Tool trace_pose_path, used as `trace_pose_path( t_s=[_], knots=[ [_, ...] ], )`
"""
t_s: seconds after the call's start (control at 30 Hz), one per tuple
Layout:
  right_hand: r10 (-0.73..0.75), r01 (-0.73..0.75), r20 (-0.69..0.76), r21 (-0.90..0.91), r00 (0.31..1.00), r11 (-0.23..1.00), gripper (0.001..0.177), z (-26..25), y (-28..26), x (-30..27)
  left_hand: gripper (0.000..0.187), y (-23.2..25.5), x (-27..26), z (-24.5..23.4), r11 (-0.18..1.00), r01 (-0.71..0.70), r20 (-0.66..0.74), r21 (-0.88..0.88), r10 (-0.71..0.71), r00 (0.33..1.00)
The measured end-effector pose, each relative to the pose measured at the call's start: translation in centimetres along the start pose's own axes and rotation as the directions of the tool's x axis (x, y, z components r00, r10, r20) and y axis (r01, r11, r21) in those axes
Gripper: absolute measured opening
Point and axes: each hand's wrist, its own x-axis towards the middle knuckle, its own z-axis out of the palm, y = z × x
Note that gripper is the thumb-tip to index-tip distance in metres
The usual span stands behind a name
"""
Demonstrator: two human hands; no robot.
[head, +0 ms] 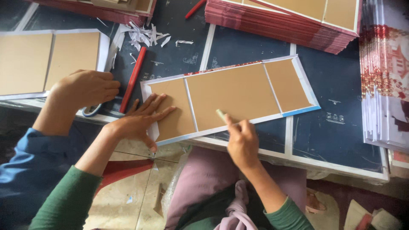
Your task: The person assembles printed cards by applying glue to the edges of a brown cardboard backing and attaching a printed image sheet. They smooth the surfaces to ensure adhesion and repeat the process for multiple cards.
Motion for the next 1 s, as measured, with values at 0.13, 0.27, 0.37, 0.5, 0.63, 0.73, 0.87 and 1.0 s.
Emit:
trace_pose_path(
  t_s=[0.13, 0.27, 0.37, 0.5, 0.63, 0.73, 0.87, 1.0],
  knots=[
    [0.018, -0.04, 0.103, 0.21, 0.995, 0.977, 0.035, 0.1, -6.1, -1.2, 0.125, 1.2, 3.5, -1.9, 0.998, 0.025, -0.025, 0.063, -0.023, 0.999],
    [-0.113, 0.087, 0.079, 0.281, 0.99, 0.956, 0.046, 1.5, -7.8, -1.0, 0.105, 3.7, 12.5, -2.5, 0.988, 0.128, -0.311, 0.085, -0.095, 0.945],
    [0.108, -0.113, 0.134, 0.037, 0.985, 0.993, 0.022, 1.8, 2.1, -0.7, 0.131, 4.8, 17.9, -2.3, 0.978, 0.181, -0.465, 0.101, -0.115, 0.878],
    [0.64, -0.628, 0.017, -0.172, 0.768, 0.759, 0.029, -5.6, 16.1, -2.8, 0.106, 6.6, 18.6, -5.6, 0.963, 0.265, -0.346, -0.047, -0.264, 0.9],
    [0.683, -0.661, -0.063, -0.333, 0.728, 0.673, 0.033, -9.8, 25.0, -8.8, 0.057, 6.9, 19.1, -8.6, 0.97, 0.236, -0.441, -0.059, -0.238, 0.865],
    [0.709, -0.631, -0.021, -0.474, 0.705, 0.614, 0.035, -10.3, 27.5, -12.0, 0.024, 11.9, 14.5, -11.5, 0.995, 0.075, -0.701, -0.068, -0.101, 0.706],
    [0.553, -0.504, -0.072, -0.521, 0.83, 0.689, 0.037, -11.4, 26.3, -11.6, 0.012, 18.8, 9.0, -9.4, 0.997, 0.039, -0.836, 0.072, 0.039, 0.547],
    [0.787, -0.625, 0.148, -0.528, 0.599, 0.575, 0.039, -13.0, 26.3, -12.2, 0.015, 20.5, 8.2, -0.8, 0.931, 0.061, -0.761, 0.36, 0.256, 0.596]
  ],
)
